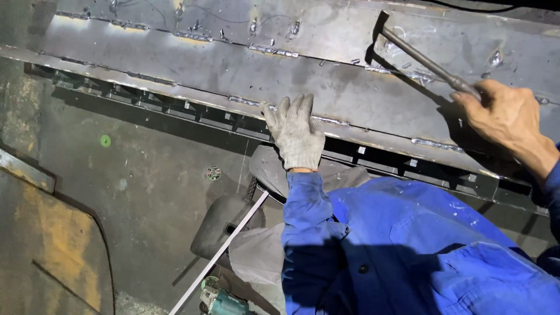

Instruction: The person uses a chipping hammer to strike and remove slag from weld seams along a long steel beam assembly, working progressively along the seam while steadying the work with a gloved hand.

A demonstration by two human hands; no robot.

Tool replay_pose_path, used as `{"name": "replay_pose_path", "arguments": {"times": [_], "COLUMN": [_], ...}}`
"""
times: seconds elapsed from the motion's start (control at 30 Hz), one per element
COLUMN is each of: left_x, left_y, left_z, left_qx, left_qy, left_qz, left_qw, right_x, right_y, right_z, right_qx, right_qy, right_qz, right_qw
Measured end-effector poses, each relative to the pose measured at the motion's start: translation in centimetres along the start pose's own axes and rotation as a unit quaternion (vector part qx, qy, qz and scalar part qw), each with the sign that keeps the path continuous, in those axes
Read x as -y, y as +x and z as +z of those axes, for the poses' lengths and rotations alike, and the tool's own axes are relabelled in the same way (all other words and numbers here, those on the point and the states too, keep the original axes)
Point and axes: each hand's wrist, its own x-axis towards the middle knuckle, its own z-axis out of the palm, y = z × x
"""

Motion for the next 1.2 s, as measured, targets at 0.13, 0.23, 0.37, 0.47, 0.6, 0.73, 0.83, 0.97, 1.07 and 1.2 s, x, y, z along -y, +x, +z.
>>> {"name": "replay_pose_path", "arguments": {"times": [0.13,0.23,0.37,0.47,0.6,0.73,0.83,0.97,1.07,1.2], "left_x": [0.2,0.0,0.3,-0.1,0.0,-0.1,-0.1,0.1,0.1,0.1], "left_y": [-0.5,-0.2,-0.4,-0.3,-0.4,0.0,0.2,-0.5,-0.4,-0.1], "left_z": [0.3,0.5,0.4,0.1,0.3,-0.5,-0.4,0.6,0.4,0.6], "left_qx": [0.003,-0.022,0.000,-0.019,-0.019,0.007,0.003,-0.026,-0.032,-0.039], "left_qy": [-0.007,-0.007,-0.006,0.015,0.001,0.000,-0.006,-0.030,-0.030,-0.027], "left_qz": [-0.010,0.005,0.007,0.013,0.008,-0.002,0.000,0.000,0.001,0.006], "left_qw": [1.000,1.000,1.000,1.000,1.000,1.000,1.000,0.999,0.999,0.999], "right_x": [1.4,1.6,1.8,4.3,6.0,8.1,8.2,7.3,6.5,6.4], "right_y": [0.4,0.8,1.6,1.2,3.8,3.9,4.7,5.0,4.8,5.0], "right_z": [-0.5,-0.3,0.8,1.2,1.8,1.9,2.0,2.2,2.5,1.9], "right_qx": [-0.015,-0.013,-0.026,-0.021,-0.014,-0.009,-0.010,-0.025,-0.021,-0.015], "right_qy": [0.034,0.032,0.057,0.110,0.078,0.081,0.077,0.089,0.077,0.060], "right_qz": [-0.020,-0.004,-0.031,-0.022,-0.050,-0.071,-0.062,-0.055,-0.066,-0.052], "right_qw": [0.999,0.999,0.998,0.994,0.996,0.994,0.995,0.994,0.995,0.997]}}
